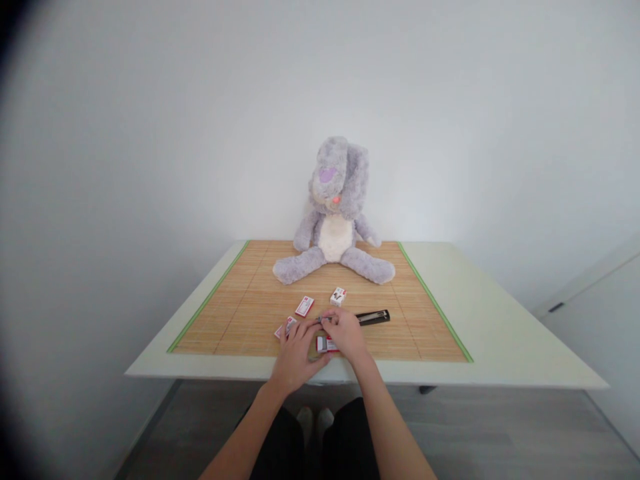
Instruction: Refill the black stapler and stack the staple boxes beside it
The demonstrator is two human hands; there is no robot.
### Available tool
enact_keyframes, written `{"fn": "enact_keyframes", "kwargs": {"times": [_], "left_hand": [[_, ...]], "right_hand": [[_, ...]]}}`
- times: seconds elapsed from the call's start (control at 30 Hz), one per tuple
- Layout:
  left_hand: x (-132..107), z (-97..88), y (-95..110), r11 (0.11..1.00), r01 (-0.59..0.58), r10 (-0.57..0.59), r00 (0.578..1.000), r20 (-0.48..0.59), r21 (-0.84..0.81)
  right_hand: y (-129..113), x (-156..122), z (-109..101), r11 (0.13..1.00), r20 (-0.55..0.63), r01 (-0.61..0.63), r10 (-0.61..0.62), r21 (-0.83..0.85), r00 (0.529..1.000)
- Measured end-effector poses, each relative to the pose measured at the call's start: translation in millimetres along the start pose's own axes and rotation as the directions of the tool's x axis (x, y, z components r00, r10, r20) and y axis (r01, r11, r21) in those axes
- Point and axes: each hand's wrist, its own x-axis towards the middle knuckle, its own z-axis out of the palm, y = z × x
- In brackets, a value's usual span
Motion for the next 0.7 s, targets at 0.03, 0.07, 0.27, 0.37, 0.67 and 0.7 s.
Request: {"fn": "enact_keyframes", "kwargs": {"times": [0.03, 0.07, 0.27, 0.37, 0.67, 0.7], "left_hand": [[-0.3, 0.0, -0.2, 1.0, 0.0, 0.0, 1.0, -0.002, 0.001], [-0.6, 0.2, -0.6, 1.0, 0.002, -0.002, 1.0, -0.009, 0.003], [-3.3, 1.2, -0.8, 0.999, 0.042, -0.041, 0.998, -0.05, 0.024], [-4.0, 0.3, 1.0, 0.999, 0.035, -0.034, 0.998, -0.047, 0.028], [-4.1, 1.0, 0.0, 1.0, 0.024, -0.024, 1.0, -0.011, -0.007], [-4.1, 1.2, -0.5, 1.0, 0.023, -0.023, 1.0, -0.008, -0.008]], "right_hand": [[-2.9, -0.1, -0.8, 1.0, -0.004, 0.013, -0.013, -0.012, 1.0], [-6.2, -0.4, -2.2, 0.999, -0.006, 0.026, -0.026, -0.025, 1.0], [-26.7, -10.7, -21.2, 0.987, 0.024, 0.109, -0.107, -0.118, 0.994], [-34.6, -20.8, -31.4, 0.973, 0.104, 0.165, -0.15, -0.164, 0.983], [-36.9, -32.1, -24.5, 0.921, 0.309, 0.261, -0.168, -0.289, 0.936], [-35.5, -31.7, -23.5, 0.916, 0.315, 0.263, -0.165, -0.301, 0.935]]}}
